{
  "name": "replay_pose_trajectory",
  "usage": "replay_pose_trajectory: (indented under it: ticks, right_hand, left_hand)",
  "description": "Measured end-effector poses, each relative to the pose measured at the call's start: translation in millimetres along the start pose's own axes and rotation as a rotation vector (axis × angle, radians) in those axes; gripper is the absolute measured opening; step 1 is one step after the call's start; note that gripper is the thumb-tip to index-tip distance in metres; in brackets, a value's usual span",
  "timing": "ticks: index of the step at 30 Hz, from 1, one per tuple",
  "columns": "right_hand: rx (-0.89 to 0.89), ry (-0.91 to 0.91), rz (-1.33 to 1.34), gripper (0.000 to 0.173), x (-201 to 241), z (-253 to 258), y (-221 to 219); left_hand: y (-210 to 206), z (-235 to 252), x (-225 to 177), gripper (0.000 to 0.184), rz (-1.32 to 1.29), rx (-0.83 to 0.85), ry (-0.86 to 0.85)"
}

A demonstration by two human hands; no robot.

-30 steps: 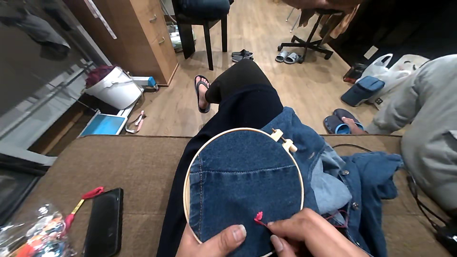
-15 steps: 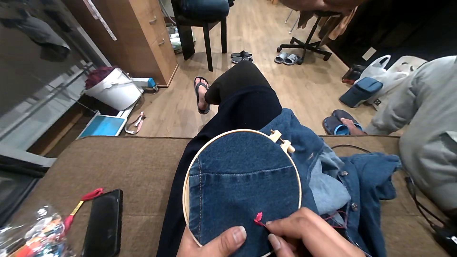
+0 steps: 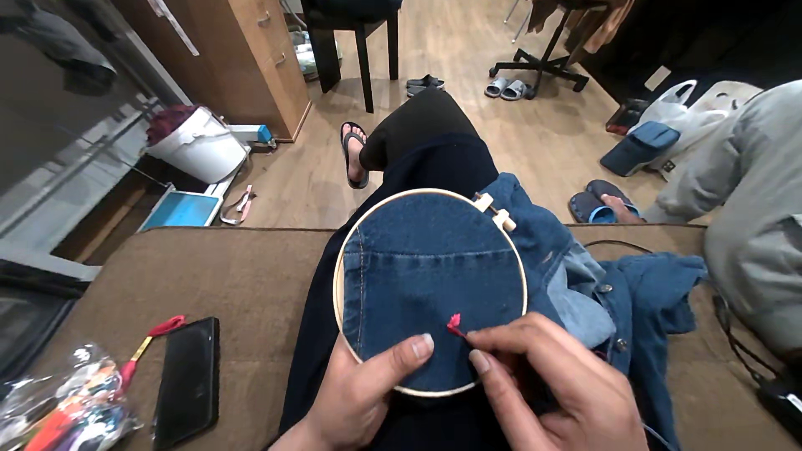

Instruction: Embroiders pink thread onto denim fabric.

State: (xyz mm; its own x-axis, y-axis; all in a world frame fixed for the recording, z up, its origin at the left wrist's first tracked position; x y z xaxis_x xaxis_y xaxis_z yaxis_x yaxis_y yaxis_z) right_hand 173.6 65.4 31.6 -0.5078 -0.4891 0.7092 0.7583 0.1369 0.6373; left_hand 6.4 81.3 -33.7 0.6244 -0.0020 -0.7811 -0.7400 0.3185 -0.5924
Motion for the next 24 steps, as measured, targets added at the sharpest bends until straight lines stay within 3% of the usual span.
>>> replay_pose_trajectory:
  ticks: [4,9,24]
  right_hand:
    - [-0.129,0.066,-0.11,0.015,-16,15,9]
    - [-0.183,0.091,-0.244,0.015,-35,39,21]
    - [-0.155,0.104,-0.174,0.016,-49,29,5]
  left_hand:
    - [0,35,2,0.033,-0.009,0.073,0.058]
    - [3,72,18,0.031,-0.025,0.046,0.113]
    - [16,60,30,0.03,-0.022,0.082,0.077]
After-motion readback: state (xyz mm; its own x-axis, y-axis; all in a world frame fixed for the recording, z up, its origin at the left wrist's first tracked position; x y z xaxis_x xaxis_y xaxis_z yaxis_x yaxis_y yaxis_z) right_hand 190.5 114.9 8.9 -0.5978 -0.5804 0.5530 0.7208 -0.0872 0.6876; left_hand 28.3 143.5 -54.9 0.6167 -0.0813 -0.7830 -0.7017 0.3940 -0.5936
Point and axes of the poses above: each hand's wrist, its own z-axis towards the middle knuckle, its own y-axis out of the back of the hand, x = y × z, the point moved 7 cm from there along z, towards the middle knuckle, and after that the axes turned 15 degrees about x, right-handed, at the moved point
